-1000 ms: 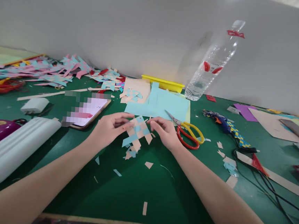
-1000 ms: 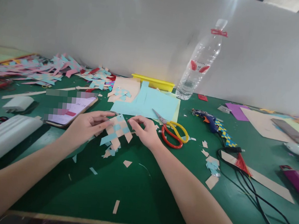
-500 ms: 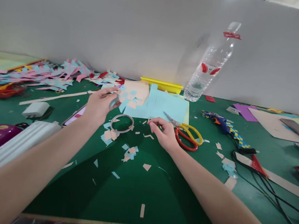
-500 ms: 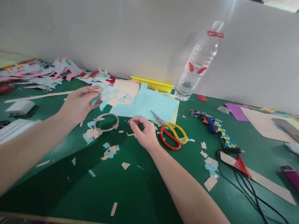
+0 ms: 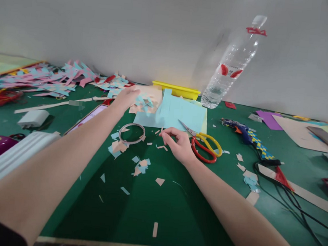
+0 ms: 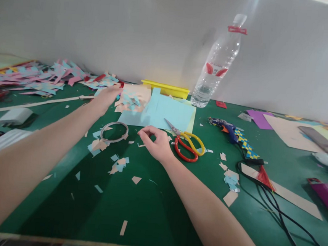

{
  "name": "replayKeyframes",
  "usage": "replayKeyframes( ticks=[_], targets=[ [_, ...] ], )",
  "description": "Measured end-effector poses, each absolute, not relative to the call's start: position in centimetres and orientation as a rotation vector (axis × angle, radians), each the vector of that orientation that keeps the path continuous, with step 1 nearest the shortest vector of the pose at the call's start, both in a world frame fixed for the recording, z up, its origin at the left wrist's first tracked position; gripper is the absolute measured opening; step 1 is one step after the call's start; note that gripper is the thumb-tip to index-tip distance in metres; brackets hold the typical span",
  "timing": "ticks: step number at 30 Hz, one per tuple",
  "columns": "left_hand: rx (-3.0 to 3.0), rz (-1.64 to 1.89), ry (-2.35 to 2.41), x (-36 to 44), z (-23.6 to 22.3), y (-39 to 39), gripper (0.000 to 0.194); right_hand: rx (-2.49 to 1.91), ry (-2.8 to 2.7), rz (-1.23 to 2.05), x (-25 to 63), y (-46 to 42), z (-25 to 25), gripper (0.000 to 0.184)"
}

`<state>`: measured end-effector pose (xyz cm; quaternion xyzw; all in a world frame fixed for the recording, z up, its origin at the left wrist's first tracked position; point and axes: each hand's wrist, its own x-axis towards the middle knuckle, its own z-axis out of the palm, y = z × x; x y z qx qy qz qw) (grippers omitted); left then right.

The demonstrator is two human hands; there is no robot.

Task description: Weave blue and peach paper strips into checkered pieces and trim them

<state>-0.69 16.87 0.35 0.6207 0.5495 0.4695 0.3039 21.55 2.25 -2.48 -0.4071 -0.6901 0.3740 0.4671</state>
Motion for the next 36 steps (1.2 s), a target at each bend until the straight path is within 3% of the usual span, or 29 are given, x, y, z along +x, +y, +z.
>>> replayKeyframes(
  ticks=[6, 10, 17, 30, 36],
  targets=[
    [2.152, 1.081, 1.646, -0.6, -0.4, 13.1, 0.04, -1.003, -1.684, 0.953, 21.5, 2.3, -2.3, 0.021],
    [2.799, 0.791, 1.586, -0.8, 0.1, 9.2, 0.023, -1.003, -1.685, 0.959, 21.6, 2.3, -2.1, 0.021],
    [2.94, 0.321, 1.543, -1.1, 1.1, 5.1, 0.036, -1.042, -1.707, 0.904, 21.5, 2.3, -2.4, 0.022],
    [3.048, 0.389, 1.588, -1.1, -1.3, 2.7, 0.035, -1.202, -1.878, 0.706, 21.3, 2.3, -2.8, 0.024],
    [3.091, 0.422, 1.638, -1.7, -1.4, 2.8, 0.034, -1.204, -2.094, 0.219, 21.1, 2.0, -2.6, 0.021]
  ],
)
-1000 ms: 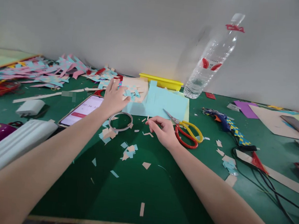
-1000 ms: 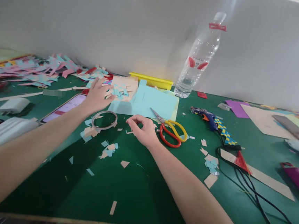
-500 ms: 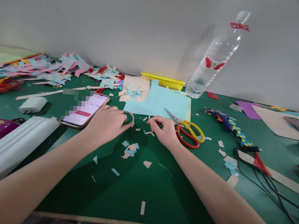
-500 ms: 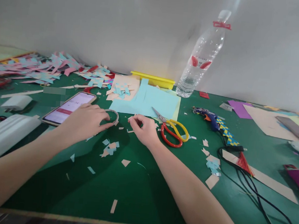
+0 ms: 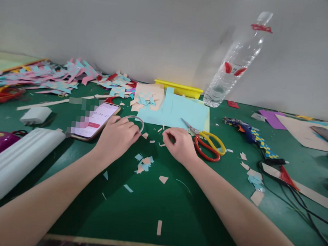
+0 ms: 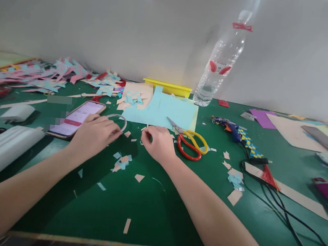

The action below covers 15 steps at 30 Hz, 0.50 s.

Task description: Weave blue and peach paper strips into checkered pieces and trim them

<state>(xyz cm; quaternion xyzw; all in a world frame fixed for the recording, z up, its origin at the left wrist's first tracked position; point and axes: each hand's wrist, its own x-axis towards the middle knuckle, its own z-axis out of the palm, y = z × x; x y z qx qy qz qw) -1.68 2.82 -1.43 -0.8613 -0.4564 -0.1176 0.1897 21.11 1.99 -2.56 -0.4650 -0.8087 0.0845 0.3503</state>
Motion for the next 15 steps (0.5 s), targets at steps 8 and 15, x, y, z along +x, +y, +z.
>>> replayKeyframes(
  ticks=[8, 15],
  targets=[
    [-2.432, -0.531, -1.346, -2.7, -1.7, 3.6, 0.033, -1.45, -2.182, -0.273, 22.4, 2.8, -3.3, 0.026],
    [-2.428, -0.622, -1.391, -3.0, -1.9, 4.1, 0.032, -1.525, -2.225, -0.305, 23.3, 3.5, -4.0, 0.032]
  ],
)
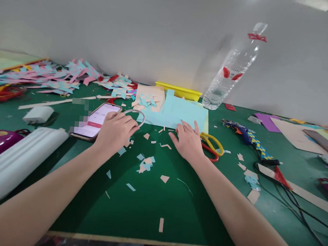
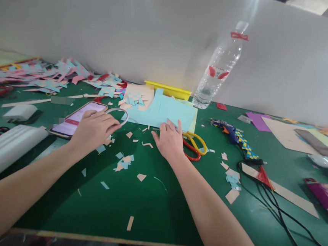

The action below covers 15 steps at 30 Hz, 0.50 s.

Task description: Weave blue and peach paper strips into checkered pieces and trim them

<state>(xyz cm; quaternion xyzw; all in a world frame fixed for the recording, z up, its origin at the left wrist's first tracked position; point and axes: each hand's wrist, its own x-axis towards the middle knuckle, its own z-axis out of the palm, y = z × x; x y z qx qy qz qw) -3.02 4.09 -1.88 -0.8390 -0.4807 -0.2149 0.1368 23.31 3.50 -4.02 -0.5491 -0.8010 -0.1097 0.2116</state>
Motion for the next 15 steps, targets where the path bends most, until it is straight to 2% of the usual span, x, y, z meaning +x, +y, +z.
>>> replayKeyframes(
  ticks=[4, 13, 15],
  targets=[
    [-2.434, -0.652, -1.391, -2.9, -2.0, 4.0, 0.029, -1.493, -2.246, -0.309, 22.9, 3.1, -3.7, 0.033],
    [-2.562, -0.675, -1.289, -2.7, -2.5, 4.4, 0.026, -1.191, -2.302, -0.208, 22.3, 2.6, -2.8, 0.013],
    [-2.566, -0.669, -1.299, -2.6, -2.6, 4.4, 0.027, -1.159, -2.356, -0.152, 22.4, 2.6, -2.8, 0.015]
  ],
)
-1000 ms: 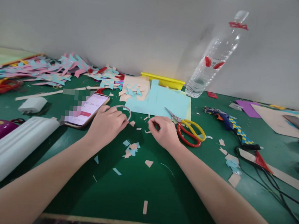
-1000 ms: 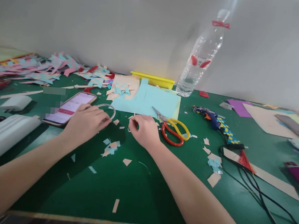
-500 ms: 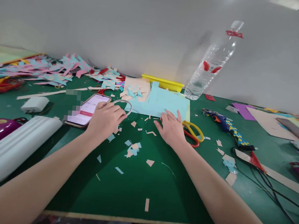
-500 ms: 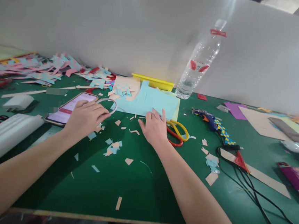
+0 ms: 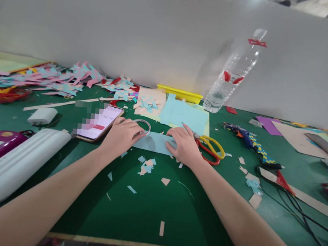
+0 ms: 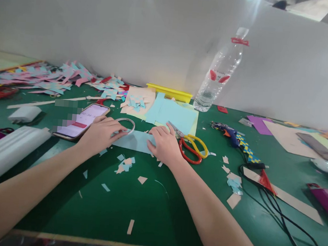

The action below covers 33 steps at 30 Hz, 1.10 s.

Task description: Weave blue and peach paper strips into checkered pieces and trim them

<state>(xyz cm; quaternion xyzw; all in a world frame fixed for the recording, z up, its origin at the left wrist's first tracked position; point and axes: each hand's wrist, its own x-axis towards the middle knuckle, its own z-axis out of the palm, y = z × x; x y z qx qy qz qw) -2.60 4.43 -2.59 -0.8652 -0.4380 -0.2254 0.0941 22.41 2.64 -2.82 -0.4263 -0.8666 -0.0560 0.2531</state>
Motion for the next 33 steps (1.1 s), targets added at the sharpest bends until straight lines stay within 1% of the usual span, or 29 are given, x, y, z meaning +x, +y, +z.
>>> replayKeyframes(
  ticks=[7, 11, 15, 22, 29, 33],
  targets=[
    [-2.574, -0.642, -1.33, -2.8, -2.2, 4.0, 0.026, -1.133, -2.446, -0.049, 22.3, 2.4, -3.0, 0.037],
    [-2.531, -0.634, -1.422, -3.7, -1.8, 4.3, 0.027, -1.158, -2.463, -0.023, 22.2, 2.4, -3.1, 0.041],
    [-2.493, -0.602, -1.493, -4.3, -1.3, 4.7, 0.029, -1.173, -2.456, -0.028, 22.3, 2.7, -3.2, 0.04],
    [-2.518, -0.526, -1.524, -3.9, -1.0, 4.6, 0.029, -1.208, -2.451, -0.052, 22.2, 2.8, -3.2, 0.03],
    [-2.497, -0.641, -1.646, -4.6, -1.3, 5.0, 0.033, -1.204, -2.425, -0.03, 22.0, 2.9, -3.2, 0.027],
    [-2.453, -0.622, -1.635, -5.0, -1.7, 5.2, 0.032, -1.215, -2.422, -0.04, 21.9, 3.0, -3.3, 0.027]
  ],
)
